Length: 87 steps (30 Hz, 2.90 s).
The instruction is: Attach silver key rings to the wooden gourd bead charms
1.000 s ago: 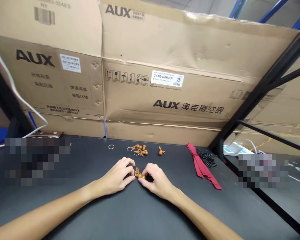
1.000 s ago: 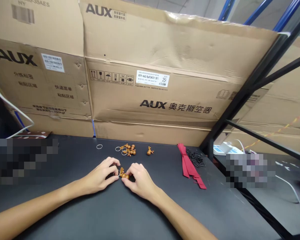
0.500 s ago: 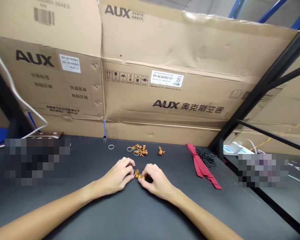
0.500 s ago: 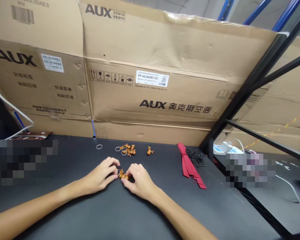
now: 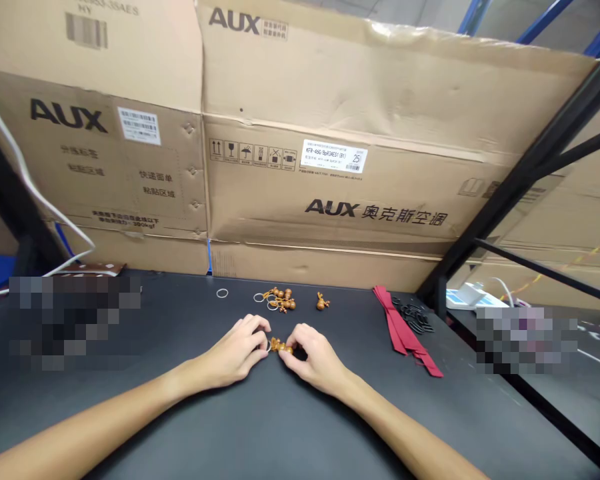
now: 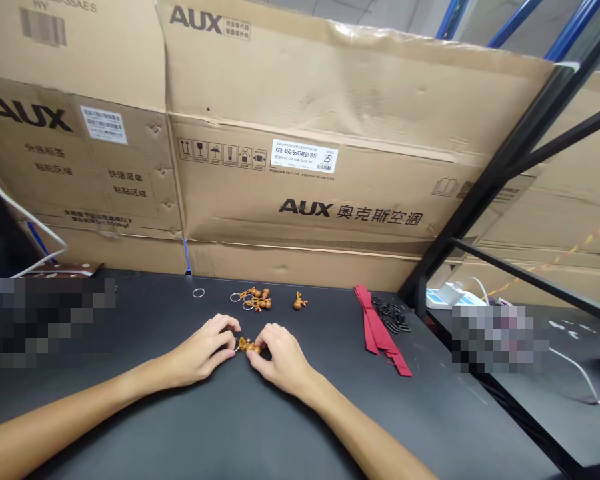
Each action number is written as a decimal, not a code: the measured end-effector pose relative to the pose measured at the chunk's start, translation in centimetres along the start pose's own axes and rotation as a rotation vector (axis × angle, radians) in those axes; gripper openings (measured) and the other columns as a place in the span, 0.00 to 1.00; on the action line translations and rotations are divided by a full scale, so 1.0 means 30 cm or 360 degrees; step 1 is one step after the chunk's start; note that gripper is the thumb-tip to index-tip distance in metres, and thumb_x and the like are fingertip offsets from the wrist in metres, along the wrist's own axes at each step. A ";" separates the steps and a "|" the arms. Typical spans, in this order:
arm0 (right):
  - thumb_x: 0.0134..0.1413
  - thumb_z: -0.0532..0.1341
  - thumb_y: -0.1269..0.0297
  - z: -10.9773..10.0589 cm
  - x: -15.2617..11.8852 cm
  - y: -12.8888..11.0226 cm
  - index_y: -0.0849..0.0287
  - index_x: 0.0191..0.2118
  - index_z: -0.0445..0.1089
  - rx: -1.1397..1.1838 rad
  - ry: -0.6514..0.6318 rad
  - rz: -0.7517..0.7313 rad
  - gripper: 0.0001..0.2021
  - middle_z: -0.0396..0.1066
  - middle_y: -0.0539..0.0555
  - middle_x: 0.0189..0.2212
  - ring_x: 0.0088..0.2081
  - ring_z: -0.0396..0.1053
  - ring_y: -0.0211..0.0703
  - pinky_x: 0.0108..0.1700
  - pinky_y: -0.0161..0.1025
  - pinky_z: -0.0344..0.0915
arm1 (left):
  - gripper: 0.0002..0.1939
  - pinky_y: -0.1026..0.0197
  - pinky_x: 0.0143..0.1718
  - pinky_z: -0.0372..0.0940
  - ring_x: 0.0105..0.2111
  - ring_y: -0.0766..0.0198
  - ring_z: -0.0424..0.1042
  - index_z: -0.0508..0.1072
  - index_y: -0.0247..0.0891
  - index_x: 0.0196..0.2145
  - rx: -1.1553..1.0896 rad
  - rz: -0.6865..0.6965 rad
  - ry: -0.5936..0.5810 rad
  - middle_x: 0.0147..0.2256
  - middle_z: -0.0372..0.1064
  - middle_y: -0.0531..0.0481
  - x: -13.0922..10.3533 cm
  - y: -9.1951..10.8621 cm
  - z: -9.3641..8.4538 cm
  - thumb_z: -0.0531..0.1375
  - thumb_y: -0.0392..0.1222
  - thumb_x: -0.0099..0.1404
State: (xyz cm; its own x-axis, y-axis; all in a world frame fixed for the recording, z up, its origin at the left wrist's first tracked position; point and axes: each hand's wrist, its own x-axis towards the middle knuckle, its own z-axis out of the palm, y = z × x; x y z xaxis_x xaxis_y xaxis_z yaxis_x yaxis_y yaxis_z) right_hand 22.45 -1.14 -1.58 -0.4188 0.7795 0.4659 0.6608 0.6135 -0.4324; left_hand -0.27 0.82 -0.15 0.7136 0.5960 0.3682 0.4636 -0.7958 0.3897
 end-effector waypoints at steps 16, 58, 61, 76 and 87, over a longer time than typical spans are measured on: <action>0.59 0.60 0.64 -0.010 0.007 0.019 0.56 0.31 0.65 -0.0128 0.0026 0.0079 0.06 0.68 0.52 0.30 0.33 0.67 0.43 0.37 0.38 0.65 | 0.06 0.52 0.47 0.62 0.44 0.57 0.65 0.68 0.40 0.35 0.0096 -0.0121 -0.0024 0.47 0.63 0.46 0.001 -0.006 0.001 0.52 0.40 0.70; 0.62 0.52 0.43 -0.082 -0.021 0.076 0.53 0.68 0.49 -0.0336 -0.0596 0.0200 0.34 0.43 0.56 0.69 0.70 0.37 0.54 0.68 0.57 0.39 | 0.37 0.46 0.66 0.42 0.66 0.49 0.48 0.58 0.40 0.65 0.0401 -0.0476 -0.0201 0.66 0.48 0.44 -0.051 -0.082 -0.020 0.49 0.66 0.67; 0.62 0.51 0.43 -0.084 -0.021 0.070 0.55 0.68 0.49 -0.0351 -0.0606 0.0198 0.34 0.41 0.57 0.69 0.70 0.36 0.54 0.68 0.57 0.38 | 0.37 0.46 0.66 0.42 0.66 0.49 0.48 0.59 0.40 0.64 0.0416 -0.0492 -0.0180 0.66 0.48 0.44 -0.047 -0.095 -0.024 0.49 0.66 0.67; 0.59 0.55 0.43 -0.067 -0.012 0.098 0.61 0.67 0.53 -0.0447 -0.0372 0.0316 0.37 0.40 0.63 0.69 0.69 0.38 0.57 0.67 0.54 0.45 | 0.41 0.44 0.65 0.47 0.66 0.45 0.46 0.59 0.36 0.64 0.0442 -0.0553 -0.0172 0.67 0.48 0.41 -0.051 -0.077 -0.013 0.49 0.68 0.65; 0.61 0.57 0.50 -0.070 0.012 0.197 0.63 0.55 0.67 -0.0483 -0.0104 0.0454 0.25 0.61 0.66 0.57 0.60 0.58 0.58 0.59 0.53 0.59 | 0.30 0.42 0.61 0.55 0.62 0.43 0.58 0.69 0.29 0.55 0.0579 -0.0564 0.0037 0.61 0.60 0.32 -0.032 -0.178 -0.042 0.52 0.58 0.68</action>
State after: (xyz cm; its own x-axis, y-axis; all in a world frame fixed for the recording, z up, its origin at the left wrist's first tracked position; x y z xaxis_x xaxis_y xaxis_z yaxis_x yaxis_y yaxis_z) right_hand 27.53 2.50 -2.35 -0.2248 0.9250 0.3063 0.9053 0.3145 -0.2854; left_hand -4.09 4.61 -1.52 0.4693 0.8350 0.2872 0.8309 -0.5277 0.1764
